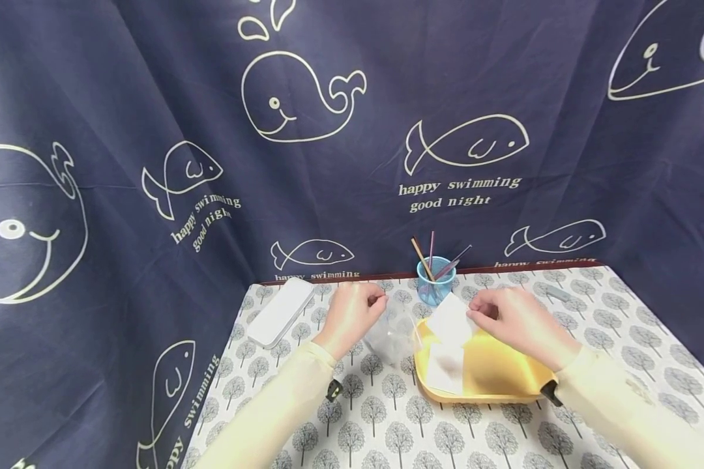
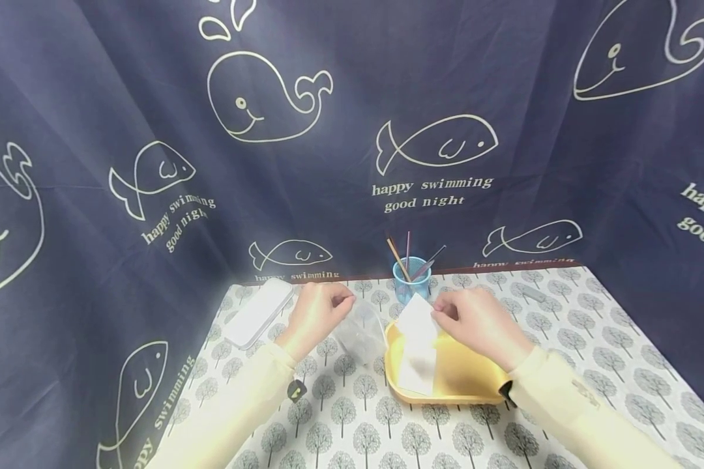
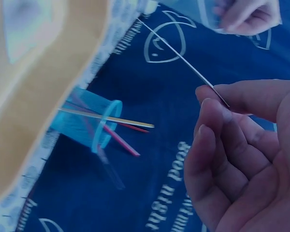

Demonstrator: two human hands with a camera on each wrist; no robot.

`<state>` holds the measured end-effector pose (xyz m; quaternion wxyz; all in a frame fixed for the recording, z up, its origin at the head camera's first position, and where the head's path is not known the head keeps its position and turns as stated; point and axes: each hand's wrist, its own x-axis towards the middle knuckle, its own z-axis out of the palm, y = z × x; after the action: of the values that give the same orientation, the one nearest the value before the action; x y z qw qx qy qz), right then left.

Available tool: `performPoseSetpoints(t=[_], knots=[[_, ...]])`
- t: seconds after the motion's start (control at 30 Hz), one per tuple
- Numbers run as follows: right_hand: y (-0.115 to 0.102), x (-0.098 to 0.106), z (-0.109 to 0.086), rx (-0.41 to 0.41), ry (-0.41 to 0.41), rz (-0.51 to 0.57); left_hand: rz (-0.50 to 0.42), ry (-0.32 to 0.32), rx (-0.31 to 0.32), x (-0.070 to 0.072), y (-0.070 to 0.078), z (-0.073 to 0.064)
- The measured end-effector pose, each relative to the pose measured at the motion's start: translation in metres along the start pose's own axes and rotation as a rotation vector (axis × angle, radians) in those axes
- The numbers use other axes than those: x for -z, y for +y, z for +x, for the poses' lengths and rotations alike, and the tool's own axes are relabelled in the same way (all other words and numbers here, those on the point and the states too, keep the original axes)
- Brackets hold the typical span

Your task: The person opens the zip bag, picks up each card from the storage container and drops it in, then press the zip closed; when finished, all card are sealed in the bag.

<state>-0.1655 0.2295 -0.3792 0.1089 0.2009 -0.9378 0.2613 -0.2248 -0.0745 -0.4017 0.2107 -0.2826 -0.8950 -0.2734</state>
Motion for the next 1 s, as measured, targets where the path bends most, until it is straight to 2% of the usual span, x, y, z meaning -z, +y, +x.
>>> performPoseSetpoints(t=[0.13,0.3,0.4,0.53,0.67,1.0], knots=[[-0.013,0.01,0.001,0.053,0.081,-0.014,-0.01,-0.002,0.002,0.0,-0.001,0.0],[-0.028,0.018,0.004,0.16,0.197,-0.016,-0.014,-0.007,0.01,0.0,-0.001,0.0],[-0.034,0.022,0.004,0.182,0.23,0.002,-0.008,-0.007,0.004,0.0,-0.001,0.0],[-0.042,0.025,0.005,0.152,0.219,0.032,-0.01,-0.003,-0.003,-0.001,-0.001,0.0],[-0.048,0.022,0.01,0.117,0.176,0.07,-0.018,-0.001,0.0,0.0,-0.001,0.0],[-0.049,-0.005,0.026,0.081,0.093,0.092,-0.013,0.012,-0.012,-0.001,-0.001,0.0]])
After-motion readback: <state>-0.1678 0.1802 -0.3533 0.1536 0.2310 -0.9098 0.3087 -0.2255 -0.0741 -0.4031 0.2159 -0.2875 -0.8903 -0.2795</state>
